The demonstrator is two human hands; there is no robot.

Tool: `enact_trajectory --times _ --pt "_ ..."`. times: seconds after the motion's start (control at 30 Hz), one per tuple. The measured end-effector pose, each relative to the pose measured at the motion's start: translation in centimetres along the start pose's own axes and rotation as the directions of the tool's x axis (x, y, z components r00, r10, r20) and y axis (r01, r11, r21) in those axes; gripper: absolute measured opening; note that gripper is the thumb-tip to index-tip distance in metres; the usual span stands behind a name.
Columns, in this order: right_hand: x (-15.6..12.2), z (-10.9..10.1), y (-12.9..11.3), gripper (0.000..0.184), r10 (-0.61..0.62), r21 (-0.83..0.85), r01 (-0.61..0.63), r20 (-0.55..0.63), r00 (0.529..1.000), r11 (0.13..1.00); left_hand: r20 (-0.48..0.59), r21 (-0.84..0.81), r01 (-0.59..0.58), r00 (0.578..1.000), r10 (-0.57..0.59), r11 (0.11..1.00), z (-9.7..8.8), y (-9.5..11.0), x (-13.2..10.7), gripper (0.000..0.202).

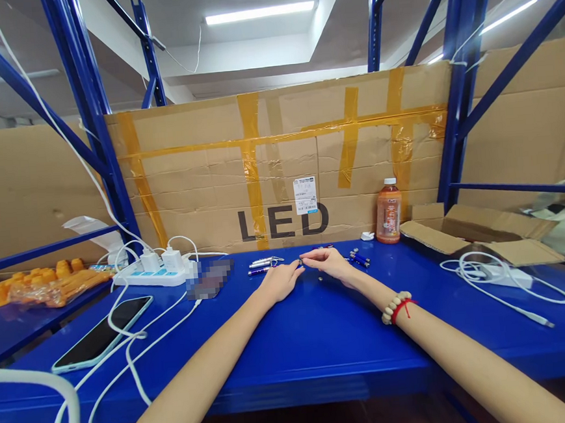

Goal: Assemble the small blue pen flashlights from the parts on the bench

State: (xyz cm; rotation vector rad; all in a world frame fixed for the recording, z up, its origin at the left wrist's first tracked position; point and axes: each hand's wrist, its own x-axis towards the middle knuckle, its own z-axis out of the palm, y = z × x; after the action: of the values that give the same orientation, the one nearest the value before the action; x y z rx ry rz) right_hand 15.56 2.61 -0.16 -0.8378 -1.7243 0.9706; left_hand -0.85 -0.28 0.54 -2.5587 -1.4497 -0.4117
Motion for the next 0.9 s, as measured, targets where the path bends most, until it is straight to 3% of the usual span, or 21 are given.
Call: enact_trajectory --times 0.4,0.9 --pt "-0.5 0.3 -1.7 0.036 0.042 -0.034 -0.042 -0.015 0.999 0.999 -0.028 0.025 0.005 1.0 -0.004 1.0 0.3 0.0 0.1 0.036" --pt "-0.4 0.1 -1.4 0.035 0.029 -0.044 -0.03 -0.016 0.999 0.999 -0.102 -0.039 0.044 0.994 -0.048 0.998 0.6 -0.4 0.2 0.035"
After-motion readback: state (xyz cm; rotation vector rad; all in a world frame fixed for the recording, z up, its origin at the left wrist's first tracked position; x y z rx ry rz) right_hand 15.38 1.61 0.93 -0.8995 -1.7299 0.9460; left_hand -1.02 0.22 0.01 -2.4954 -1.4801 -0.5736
